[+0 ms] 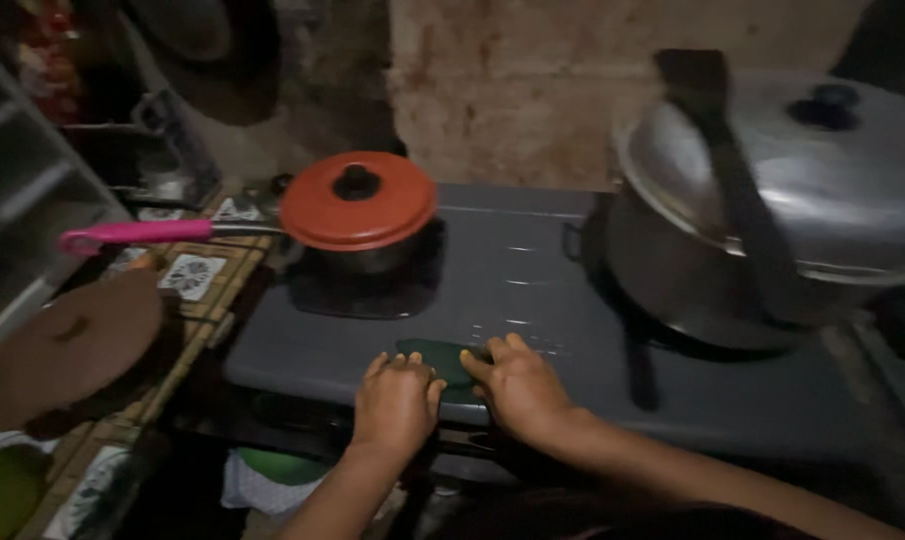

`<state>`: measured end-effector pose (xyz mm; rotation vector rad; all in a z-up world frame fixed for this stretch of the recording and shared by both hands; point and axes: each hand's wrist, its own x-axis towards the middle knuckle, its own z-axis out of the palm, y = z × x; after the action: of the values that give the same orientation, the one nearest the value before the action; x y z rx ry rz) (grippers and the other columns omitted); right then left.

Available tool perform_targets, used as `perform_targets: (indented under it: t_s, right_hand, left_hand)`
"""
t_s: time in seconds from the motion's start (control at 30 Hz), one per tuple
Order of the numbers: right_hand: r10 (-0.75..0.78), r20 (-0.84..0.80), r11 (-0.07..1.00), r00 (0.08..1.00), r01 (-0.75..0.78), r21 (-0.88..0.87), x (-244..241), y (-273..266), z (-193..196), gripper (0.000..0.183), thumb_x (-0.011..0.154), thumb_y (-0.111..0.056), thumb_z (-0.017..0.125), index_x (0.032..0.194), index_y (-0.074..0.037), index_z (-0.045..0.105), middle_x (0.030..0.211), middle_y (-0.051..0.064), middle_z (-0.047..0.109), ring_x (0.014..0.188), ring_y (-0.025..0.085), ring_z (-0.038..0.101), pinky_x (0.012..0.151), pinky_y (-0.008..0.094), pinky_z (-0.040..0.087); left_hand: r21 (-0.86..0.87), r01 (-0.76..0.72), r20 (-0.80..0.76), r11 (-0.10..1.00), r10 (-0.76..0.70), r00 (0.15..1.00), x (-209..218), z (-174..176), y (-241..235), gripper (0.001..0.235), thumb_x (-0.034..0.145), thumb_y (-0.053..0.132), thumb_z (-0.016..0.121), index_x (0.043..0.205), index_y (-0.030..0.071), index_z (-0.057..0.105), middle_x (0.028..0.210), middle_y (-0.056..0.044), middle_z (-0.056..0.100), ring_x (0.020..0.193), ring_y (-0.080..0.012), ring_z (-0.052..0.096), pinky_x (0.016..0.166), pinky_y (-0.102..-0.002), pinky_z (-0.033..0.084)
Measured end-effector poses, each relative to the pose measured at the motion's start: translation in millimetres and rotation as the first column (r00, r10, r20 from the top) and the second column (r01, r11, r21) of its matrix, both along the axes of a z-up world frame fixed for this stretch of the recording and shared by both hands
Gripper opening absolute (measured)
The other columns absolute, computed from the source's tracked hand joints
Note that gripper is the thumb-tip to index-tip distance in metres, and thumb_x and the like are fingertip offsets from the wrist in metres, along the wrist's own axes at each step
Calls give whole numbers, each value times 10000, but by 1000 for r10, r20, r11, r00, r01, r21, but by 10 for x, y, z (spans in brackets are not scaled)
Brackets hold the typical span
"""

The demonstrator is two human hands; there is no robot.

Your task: The person stirs a yellow liquid in a pot on a gas stove using a wooden spatula. They then cover the pot with a lid and wipe the stovetop with a green cloth.

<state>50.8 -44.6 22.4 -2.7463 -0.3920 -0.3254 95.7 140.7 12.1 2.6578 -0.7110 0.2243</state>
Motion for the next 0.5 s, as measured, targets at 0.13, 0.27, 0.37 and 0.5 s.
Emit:
perform_targets:
  t_s: [0.13,0.27,0.37,0.5]
  right_hand:
    - [38,37,999,999,-37,-24,325,515,-22,491,758,-139,799,1238,-69,719,1019,132,677,940,303,606,800,414,549]
    - [93,69,996,993,-93,-10,668,1006,-74,468,783,-144,788,1241,-68,722,973,130,671,911,310,597,791,415,549]
    - [120,138,993,983,-117,-30,907,1384,-116,458,785,-124,773,1237,-64,725,970,153,658,912,325,594,771,422,551]
    - [130,132,990,983,-122,-68,1193,1782,-161,485,765,-101,750,1249,-78,718,968,169,647,901,339,591,759,429,552]
  left_hand:
    - [-20,-32,-3,999,32,999,274,8,527,177,870,209,726,880,41,782,1018,-170,748,975,-309,698,1105,-470,413]
    - [-56,-70,2,996,71,998,548,2,1055,172,844,187,737,840,21,783,1024,-173,749,970,-315,698,1090,-451,436]
    - [-83,-105,17,991,107,994,736,-21,1439,169,823,190,749,849,27,786,1020,-168,752,970,-332,688,1052,-443,463]
    - [-127,-135,71,983,145,987,983,-83,1839,165,785,192,772,848,42,801,1018,-164,756,973,-343,686,1034,-458,467]
